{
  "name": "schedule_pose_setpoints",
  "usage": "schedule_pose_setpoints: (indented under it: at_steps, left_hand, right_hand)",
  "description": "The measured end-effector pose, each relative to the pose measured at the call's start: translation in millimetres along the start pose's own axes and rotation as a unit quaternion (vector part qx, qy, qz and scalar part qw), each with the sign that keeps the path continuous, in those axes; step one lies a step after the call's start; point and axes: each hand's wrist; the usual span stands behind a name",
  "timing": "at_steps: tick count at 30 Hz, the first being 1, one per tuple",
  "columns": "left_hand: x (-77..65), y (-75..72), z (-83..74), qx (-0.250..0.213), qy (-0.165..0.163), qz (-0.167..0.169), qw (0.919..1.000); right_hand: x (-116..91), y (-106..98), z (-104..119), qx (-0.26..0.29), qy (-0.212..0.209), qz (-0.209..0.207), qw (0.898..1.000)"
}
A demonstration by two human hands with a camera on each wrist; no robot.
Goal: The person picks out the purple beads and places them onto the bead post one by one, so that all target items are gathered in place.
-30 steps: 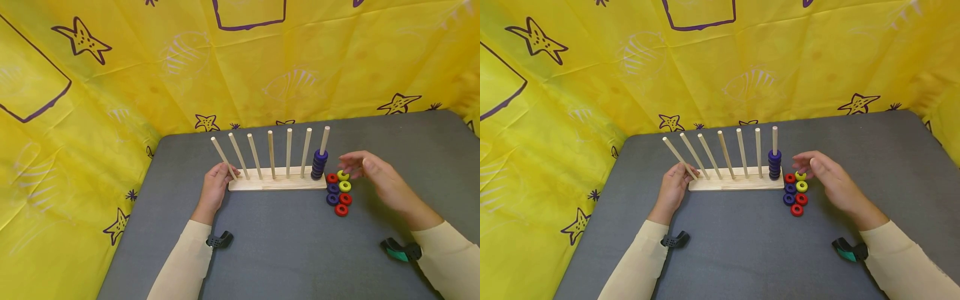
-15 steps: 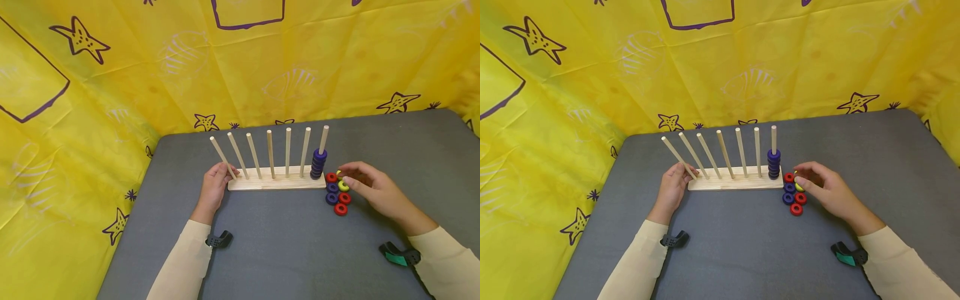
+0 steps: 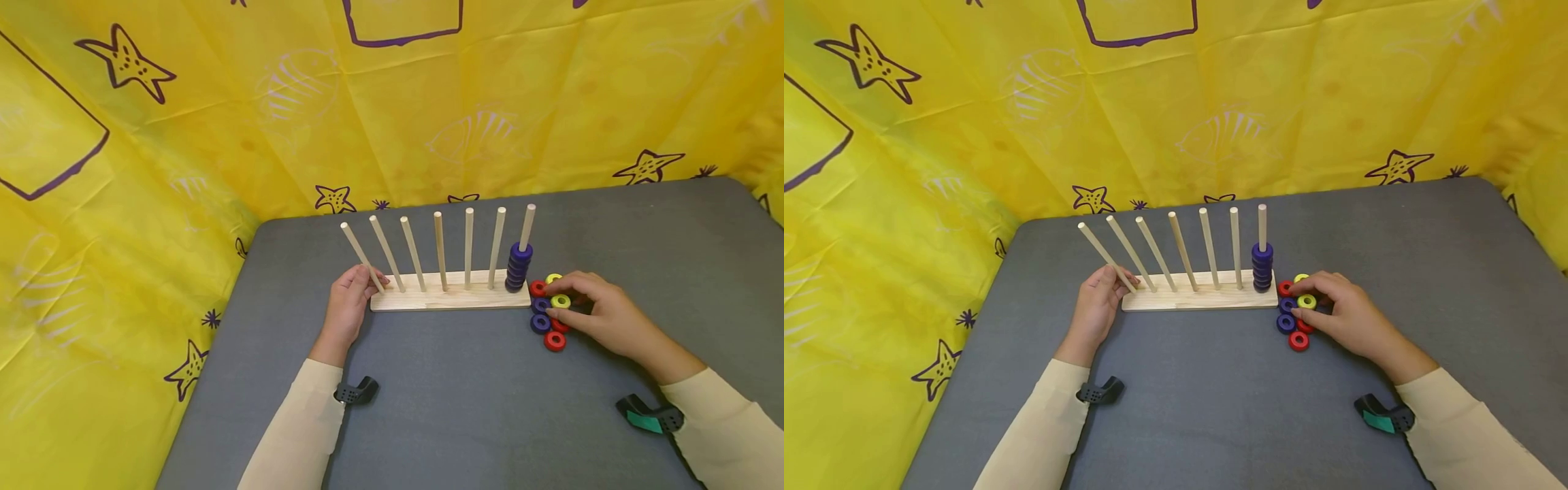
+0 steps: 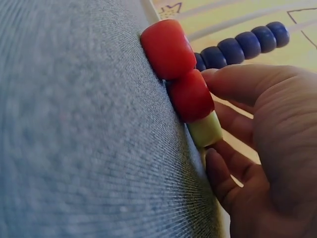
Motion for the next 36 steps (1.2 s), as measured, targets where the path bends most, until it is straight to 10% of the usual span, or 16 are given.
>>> schedule_pose_setpoints:
  at_steps: [20, 36]
  left_hand:
    - [-1.1, -2.2, 0.3, 0.015, -0.001, 0.001, 0.9999]
    - [0.3, -0.9, 0.8, 0.007, 0.003, 0.004, 1.0000]
  right_hand:
    - [6, 10, 14, -0.042, 0.054, 0.015, 0.998]
    - [3, 12, 11, -0.043, 0.019, -0.017, 0.999]
Point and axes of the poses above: each hand's wrist, its own x-axis towards the middle knuckle, its own y-axis out of the palm, z = x × y, and after that the axes turned 5 degrees about z, right-handed
